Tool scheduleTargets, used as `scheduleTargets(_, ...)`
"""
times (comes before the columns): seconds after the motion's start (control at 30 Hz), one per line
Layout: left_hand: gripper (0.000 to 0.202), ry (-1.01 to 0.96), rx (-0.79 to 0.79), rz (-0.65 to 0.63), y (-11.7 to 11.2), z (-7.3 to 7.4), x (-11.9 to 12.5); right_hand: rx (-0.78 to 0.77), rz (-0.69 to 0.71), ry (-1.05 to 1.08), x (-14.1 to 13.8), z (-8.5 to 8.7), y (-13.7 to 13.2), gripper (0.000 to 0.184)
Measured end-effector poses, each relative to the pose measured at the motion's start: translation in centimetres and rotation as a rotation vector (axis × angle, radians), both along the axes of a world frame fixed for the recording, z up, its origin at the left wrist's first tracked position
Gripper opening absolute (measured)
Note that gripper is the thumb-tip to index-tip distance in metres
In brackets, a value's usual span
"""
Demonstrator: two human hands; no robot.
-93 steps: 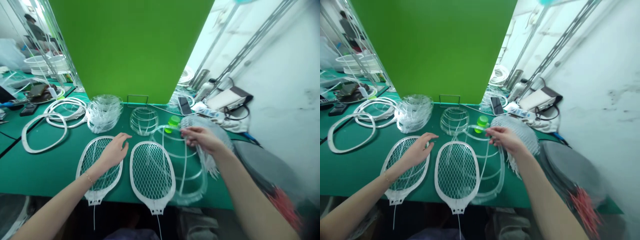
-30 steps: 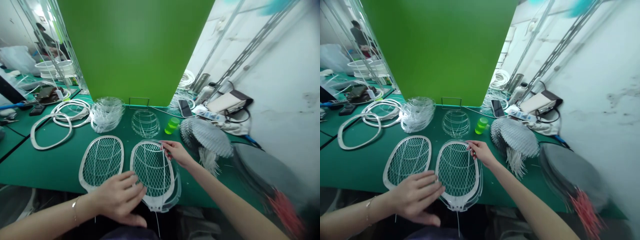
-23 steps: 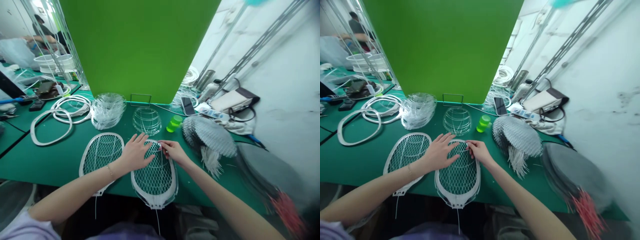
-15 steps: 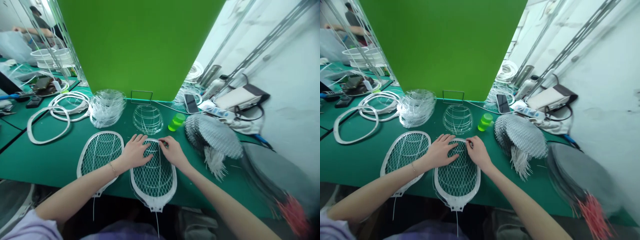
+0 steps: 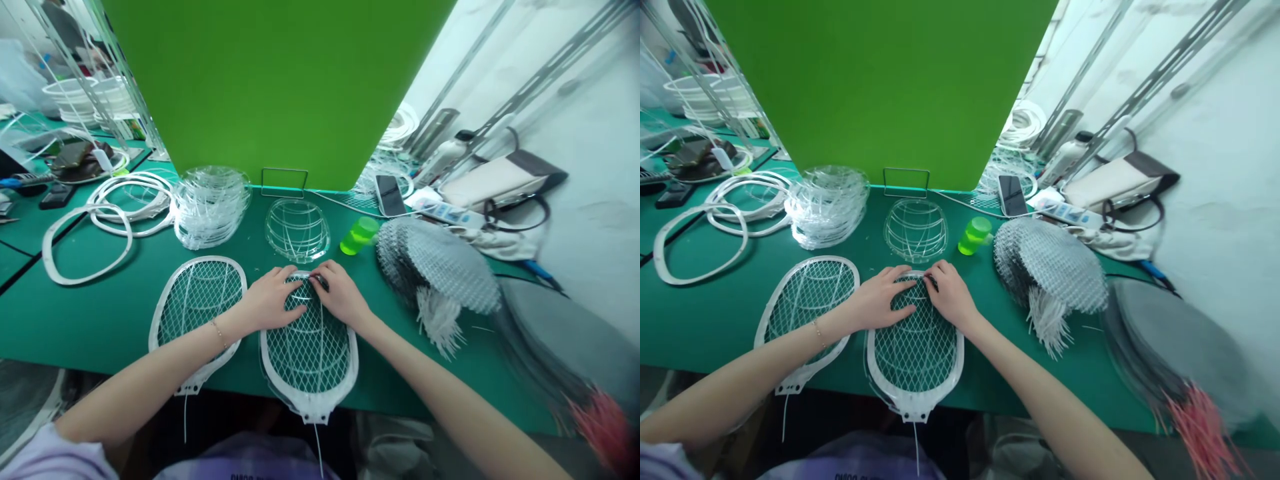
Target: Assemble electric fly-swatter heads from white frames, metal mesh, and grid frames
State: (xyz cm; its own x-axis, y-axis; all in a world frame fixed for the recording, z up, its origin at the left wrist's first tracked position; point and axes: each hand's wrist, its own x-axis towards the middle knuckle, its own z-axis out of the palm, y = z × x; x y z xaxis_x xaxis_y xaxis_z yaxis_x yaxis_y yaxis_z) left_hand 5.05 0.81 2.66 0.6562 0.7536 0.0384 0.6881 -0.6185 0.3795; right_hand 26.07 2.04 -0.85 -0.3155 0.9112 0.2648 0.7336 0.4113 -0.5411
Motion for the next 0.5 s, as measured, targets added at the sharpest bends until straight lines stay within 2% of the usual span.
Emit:
scheduleTargets(0.17, 0.061, 0.063, 0.063, -0.022, 0.2, 0.2, 0.1, 0.033, -0.019, 0.083, 0.1, 0.3, -0.3, 0.013)
scheduleTargets(0.2, 0.062, 0.071, 0.066, -0.020, 0.2, 0.3, 0.1, -0.031, -0.023, 0.142, 0.3, 0.5, -0.1, 0.013)
scheduleTargets(0.3, 0.064, 0.074, 0.065, -0.029, 0.5, 0.8, 0.3, -0.441, -0.063, 0.372, 1.2, 0.9, 1.1, 0.019)
scheduleTargets(0.37, 0.065, 0.075, 0.054, -0.038, 0.7, 1.1, 0.5, -0.625, -0.101, 0.453, 1.8, 1.1, 2.1, 0.026)
scheduleTargets(0.4, 0.067, 0.081, 0.047, -0.042, 0.8, 1.3, 0.6, -0.644, -0.117, 0.466, 1.9, 1.1, 2.5, 0.028)
scheduleTargets(0.5, 0.072, 0.093, 0.043, -0.043, 1.0, 1.6, 0.9, -0.573, -0.151, 0.466, 1.8, 0.9, 3.0, 0.026)
